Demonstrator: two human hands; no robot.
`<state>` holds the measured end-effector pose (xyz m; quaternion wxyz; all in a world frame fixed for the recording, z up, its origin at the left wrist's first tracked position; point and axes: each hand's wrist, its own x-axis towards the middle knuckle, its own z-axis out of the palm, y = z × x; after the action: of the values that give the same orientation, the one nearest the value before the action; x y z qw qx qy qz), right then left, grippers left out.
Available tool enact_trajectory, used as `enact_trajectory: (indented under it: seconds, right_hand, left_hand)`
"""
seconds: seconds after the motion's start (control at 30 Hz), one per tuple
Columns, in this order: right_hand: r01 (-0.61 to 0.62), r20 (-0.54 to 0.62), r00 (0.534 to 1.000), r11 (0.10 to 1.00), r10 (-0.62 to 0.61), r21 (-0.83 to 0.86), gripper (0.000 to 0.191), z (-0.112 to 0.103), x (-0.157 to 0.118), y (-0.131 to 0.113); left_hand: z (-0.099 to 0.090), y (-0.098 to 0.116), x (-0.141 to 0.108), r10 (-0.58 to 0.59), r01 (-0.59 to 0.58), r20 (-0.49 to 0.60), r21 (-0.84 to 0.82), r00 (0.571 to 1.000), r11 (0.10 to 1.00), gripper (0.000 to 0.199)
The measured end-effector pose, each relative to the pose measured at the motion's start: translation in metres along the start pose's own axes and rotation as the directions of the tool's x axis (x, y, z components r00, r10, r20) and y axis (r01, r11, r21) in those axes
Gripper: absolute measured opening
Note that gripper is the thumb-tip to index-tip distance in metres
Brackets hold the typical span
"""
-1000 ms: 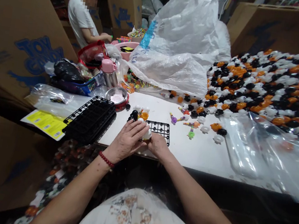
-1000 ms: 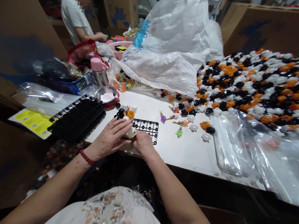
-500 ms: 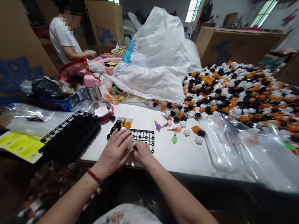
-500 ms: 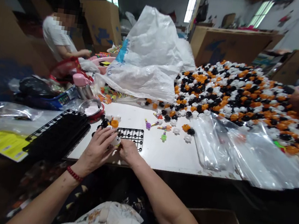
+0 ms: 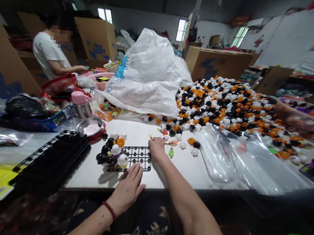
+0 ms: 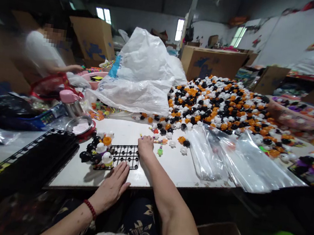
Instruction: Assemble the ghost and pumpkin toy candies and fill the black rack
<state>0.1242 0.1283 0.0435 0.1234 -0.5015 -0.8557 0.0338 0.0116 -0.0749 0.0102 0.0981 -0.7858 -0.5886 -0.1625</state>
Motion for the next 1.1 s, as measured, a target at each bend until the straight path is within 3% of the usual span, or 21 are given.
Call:
enact_trajectory:
  seconds: [0.23,0.4,0.5,0.63,0.77,0.83,0.93,1.1]
  right_hand:
    - [0.008,-0.059,0.998,0.997,-0.012,-0.079,0.025,0.018,-0.02,0.007]
    - [0.0,-0.094,0.995,0.994,-0.011,-0.111,0.028,0.024,-0.017,0.023]
    - [-0.024,-0.167,0.986,0.997,0.012,-0.07,0.026,0.034,-0.012,0.03]
    - [-0.013,-0.331,0.943,0.997,0.039,0.078,0.03,0.046,-0.009,0.034]
    - [0.101,-0.452,0.889,0.932,0.073,0.348,0.03,0.045,-0.014,0.036]
    - [0.125,-0.447,0.886,0.865,0.123,0.485,0.033,0.043,-0.015,0.038]
    - [0.04,-0.368,0.896,0.782,0.247,0.622,0.046,0.041,-0.01,0.043]
    - [-0.101,-0.252,0.9,0.733,0.355,0.673,0.051,0.026,0.001,0.043]
  left_hand:
    - [0.015,-0.024,-0.011,-0.087,0.09,-0.035,0.1,0.996,0.991,0.054]
    - [0.02,-0.049,-0.016,-0.127,0.137,-0.113,0.087,0.985,0.987,0.055]
    - [0.021,-0.044,-0.01,-0.138,0.142,-0.186,0.004,0.973,0.99,0.053]
    - [0.023,-0.007,0.031,-0.203,0.152,-0.157,-0.285,0.967,0.946,0.049]
    - [0.034,0.017,0.098,-0.37,0.29,-0.026,-0.572,0.929,0.767,0.057]
    - [0.041,0.016,0.129,-0.382,0.29,0.011,-0.669,0.924,0.684,0.06]
    - [0.051,0.009,0.161,-0.404,0.296,0.039,-0.745,0.914,0.598,0.055]
    - [0.064,0.007,0.187,-0.579,0.371,0.108,-0.857,0.808,0.359,0.043]
